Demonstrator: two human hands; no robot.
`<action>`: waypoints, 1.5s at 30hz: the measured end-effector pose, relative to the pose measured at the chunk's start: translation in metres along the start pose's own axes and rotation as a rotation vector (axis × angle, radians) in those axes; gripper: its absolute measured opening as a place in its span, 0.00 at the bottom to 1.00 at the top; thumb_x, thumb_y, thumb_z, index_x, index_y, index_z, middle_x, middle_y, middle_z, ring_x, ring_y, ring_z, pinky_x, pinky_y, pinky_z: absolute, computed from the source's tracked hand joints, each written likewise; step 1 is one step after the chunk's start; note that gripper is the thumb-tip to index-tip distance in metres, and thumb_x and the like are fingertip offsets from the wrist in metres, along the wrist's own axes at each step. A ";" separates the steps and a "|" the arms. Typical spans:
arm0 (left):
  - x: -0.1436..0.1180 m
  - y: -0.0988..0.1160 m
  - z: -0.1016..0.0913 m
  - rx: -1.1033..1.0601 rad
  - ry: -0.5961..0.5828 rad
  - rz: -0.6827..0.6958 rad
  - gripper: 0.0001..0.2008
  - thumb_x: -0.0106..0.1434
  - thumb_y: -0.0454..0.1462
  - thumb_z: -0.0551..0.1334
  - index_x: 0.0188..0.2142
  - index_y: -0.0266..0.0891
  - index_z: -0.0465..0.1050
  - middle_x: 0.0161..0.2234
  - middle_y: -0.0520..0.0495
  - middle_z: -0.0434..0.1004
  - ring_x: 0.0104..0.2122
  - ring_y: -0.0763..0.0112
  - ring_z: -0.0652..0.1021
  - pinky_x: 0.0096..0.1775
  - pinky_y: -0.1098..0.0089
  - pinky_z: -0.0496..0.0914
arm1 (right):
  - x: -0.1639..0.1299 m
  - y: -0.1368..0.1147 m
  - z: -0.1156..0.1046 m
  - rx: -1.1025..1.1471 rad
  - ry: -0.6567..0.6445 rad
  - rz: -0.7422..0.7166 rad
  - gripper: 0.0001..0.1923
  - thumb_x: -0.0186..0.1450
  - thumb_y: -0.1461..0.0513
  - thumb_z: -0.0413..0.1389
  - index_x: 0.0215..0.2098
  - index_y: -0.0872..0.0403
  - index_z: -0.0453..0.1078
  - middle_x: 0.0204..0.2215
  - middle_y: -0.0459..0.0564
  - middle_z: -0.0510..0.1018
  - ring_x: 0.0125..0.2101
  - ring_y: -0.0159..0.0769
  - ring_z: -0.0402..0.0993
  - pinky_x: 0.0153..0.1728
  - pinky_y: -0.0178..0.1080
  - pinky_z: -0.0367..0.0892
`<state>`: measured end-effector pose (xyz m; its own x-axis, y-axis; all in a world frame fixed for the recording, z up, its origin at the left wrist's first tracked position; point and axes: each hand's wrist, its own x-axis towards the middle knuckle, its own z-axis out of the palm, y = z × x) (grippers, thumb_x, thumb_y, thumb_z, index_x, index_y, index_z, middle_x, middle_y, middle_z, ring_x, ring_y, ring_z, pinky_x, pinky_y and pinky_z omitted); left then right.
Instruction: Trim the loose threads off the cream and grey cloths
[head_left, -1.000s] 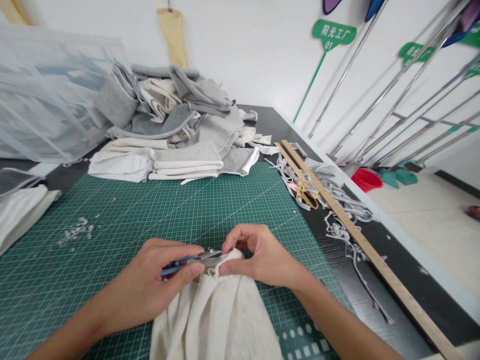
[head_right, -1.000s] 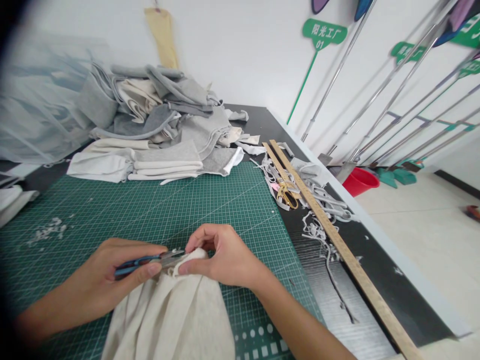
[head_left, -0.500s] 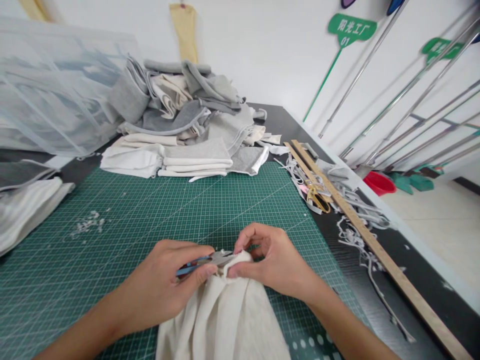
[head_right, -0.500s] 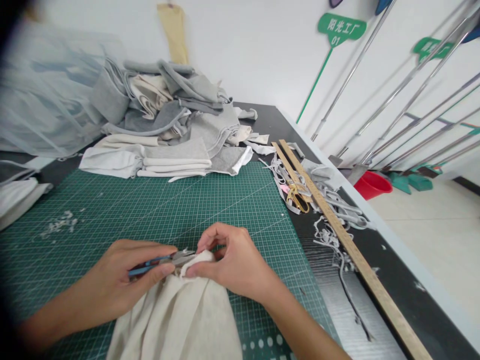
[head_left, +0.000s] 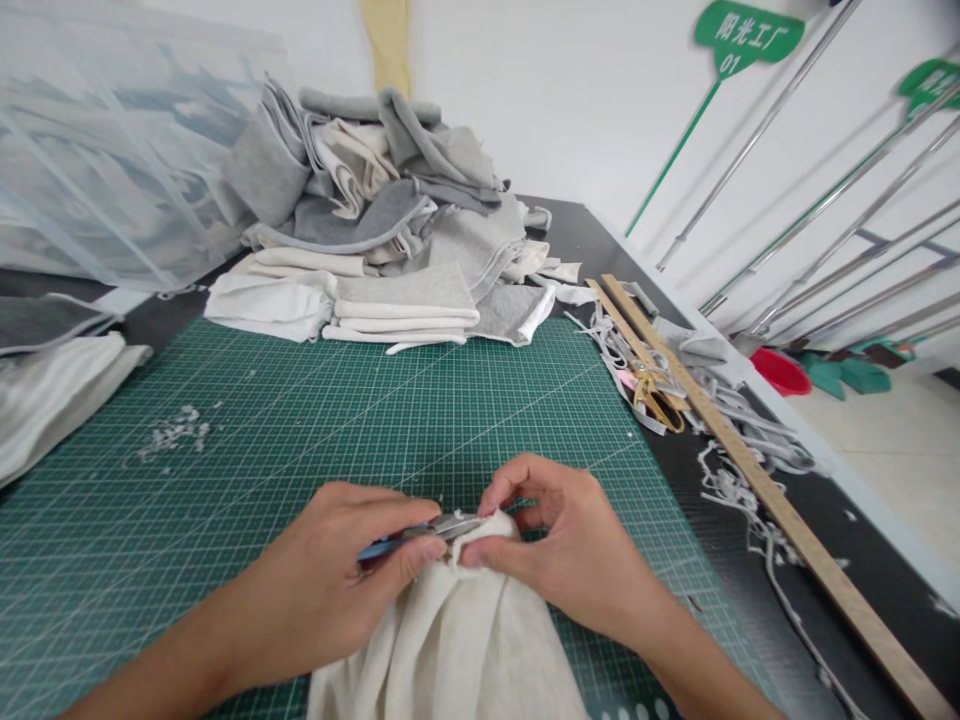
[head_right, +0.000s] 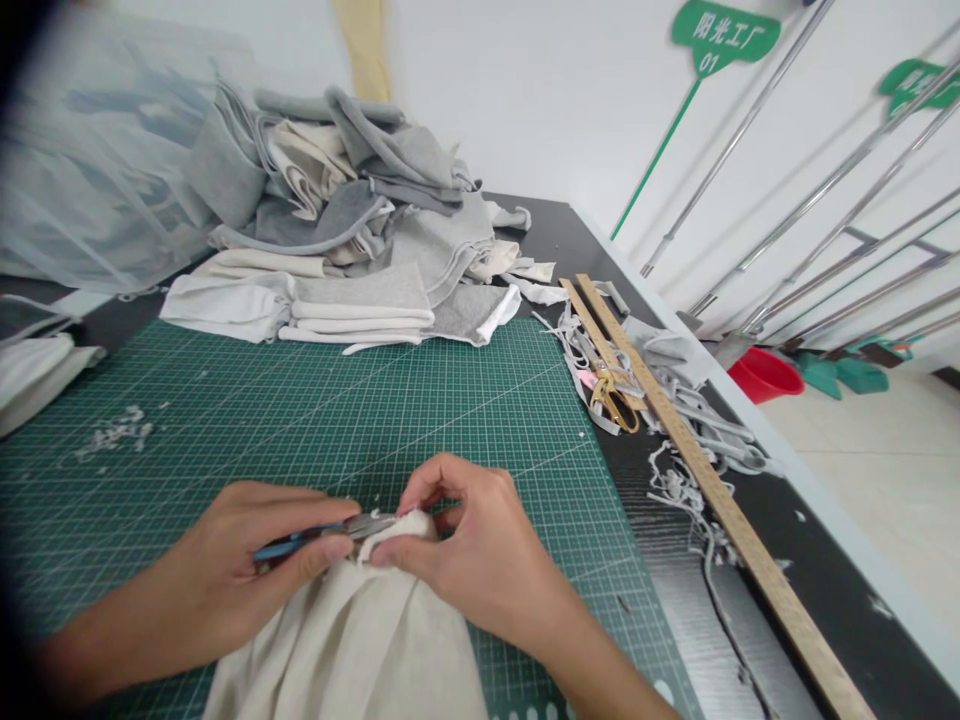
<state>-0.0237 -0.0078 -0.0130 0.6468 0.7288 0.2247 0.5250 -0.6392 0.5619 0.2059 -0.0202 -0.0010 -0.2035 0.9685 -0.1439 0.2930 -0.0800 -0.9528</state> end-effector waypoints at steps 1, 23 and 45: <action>0.000 0.000 0.000 -0.010 -0.005 -0.001 0.08 0.69 0.37 0.58 0.42 0.43 0.77 0.33 0.53 0.82 0.29 0.74 0.80 0.32 0.74 0.72 | -0.001 0.000 0.000 -0.003 0.004 0.005 0.16 0.49 0.59 0.72 0.30 0.52 0.71 0.29 0.45 0.79 0.29 0.33 0.75 0.27 0.34 0.68; -0.007 -0.003 0.006 0.123 0.081 0.082 0.10 0.70 0.40 0.56 0.46 0.43 0.74 0.38 0.49 0.83 0.34 0.69 0.81 0.33 0.72 0.74 | -0.007 -0.005 0.008 0.087 0.037 0.152 0.21 0.43 0.64 0.73 0.27 0.52 0.67 0.24 0.43 0.76 0.23 0.30 0.71 0.22 0.31 0.65; -0.020 -0.008 0.005 0.162 0.106 0.002 0.14 0.65 0.40 0.63 0.50 0.46 0.73 0.40 0.51 0.82 0.38 0.68 0.81 0.40 0.70 0.78 | -0.015 -0.012 0.015 -0.113 0.115 0.107 0.12 0.52 0.66 0.67 0.30 0.52 0.68 0.29 0.43 0.77 0.26 0.30 0.75 0.21 0.28 0.68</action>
<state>-0.0382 -0.0189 -0.0263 0.5903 0.7441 0.3128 0.6117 -0.6653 0.4281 0.1912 -0.0377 0.0086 -0.0590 0.9770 -0.2048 0.4119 -0.1631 -0.8965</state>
